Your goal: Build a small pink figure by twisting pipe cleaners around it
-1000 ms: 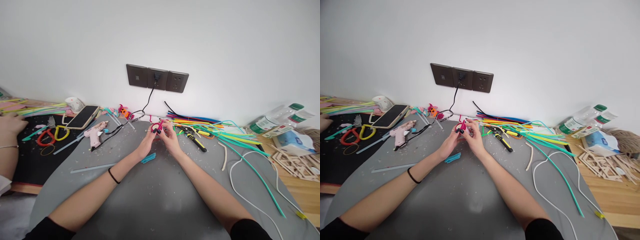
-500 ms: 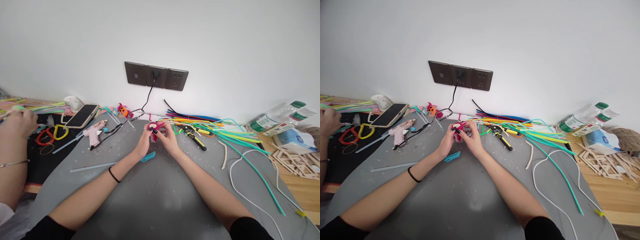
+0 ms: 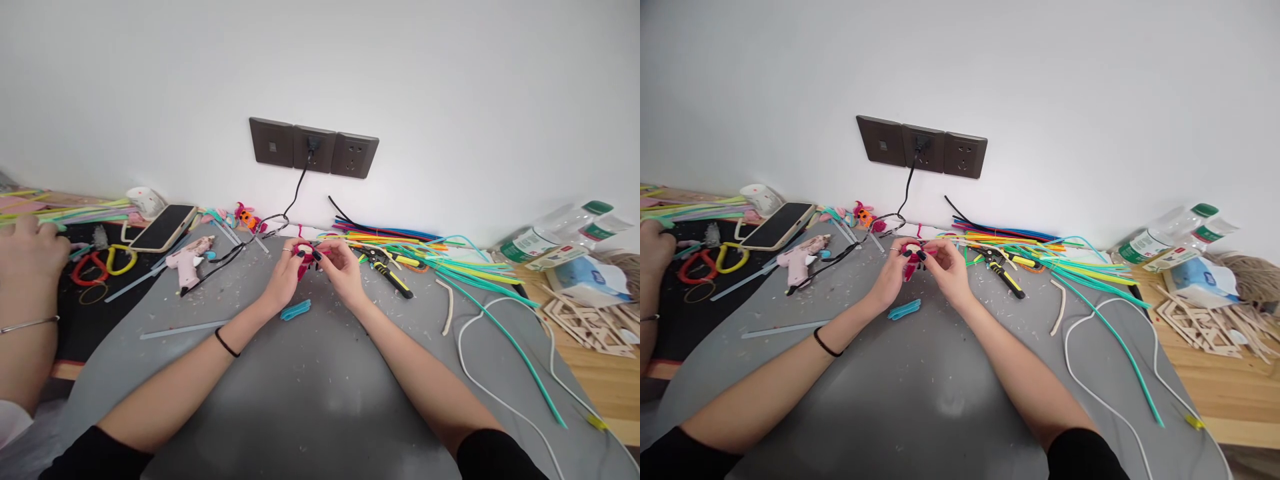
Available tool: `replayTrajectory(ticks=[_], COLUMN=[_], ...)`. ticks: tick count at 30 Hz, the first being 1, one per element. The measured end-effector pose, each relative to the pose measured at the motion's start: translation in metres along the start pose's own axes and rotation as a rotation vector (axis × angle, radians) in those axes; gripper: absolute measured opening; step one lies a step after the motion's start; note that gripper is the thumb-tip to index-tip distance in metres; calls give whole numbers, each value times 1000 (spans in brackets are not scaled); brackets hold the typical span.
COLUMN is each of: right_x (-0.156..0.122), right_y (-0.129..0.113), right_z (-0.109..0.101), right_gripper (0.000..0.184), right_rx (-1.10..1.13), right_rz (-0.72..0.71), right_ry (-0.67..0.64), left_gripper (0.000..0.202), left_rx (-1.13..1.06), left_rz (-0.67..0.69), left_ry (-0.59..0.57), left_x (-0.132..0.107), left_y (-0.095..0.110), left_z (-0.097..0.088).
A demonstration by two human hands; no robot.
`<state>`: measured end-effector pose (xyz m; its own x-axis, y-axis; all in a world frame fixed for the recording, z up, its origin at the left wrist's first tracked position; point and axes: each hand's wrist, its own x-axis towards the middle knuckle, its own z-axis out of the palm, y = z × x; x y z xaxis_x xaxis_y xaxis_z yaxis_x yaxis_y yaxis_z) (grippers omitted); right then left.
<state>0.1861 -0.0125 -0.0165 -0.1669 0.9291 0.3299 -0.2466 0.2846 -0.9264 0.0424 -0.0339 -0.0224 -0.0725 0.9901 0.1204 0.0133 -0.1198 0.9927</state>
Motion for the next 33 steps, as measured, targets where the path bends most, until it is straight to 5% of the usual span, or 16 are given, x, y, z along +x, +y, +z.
replayTrajectory(ticks=[15, 23, 33], right_x=[12, 14, 13], right_y=[-2, -2, -4], right_z=[-9, -13, -19], right_gripper=[45, 42, 42], right_rx=[223, 188, 218], right_rz=[256, 257, 374], right_ry=[-45, -68, -212], left_gripper=[19, 21, 21], left_rx=[-144, -261, -326], left_rz=[-14, -52, -130], left_ry=[-103, -140, -197], left_x=[7, 8, 7], left_y=[-3, 1, 12], left_z=[-6, -3, -5])
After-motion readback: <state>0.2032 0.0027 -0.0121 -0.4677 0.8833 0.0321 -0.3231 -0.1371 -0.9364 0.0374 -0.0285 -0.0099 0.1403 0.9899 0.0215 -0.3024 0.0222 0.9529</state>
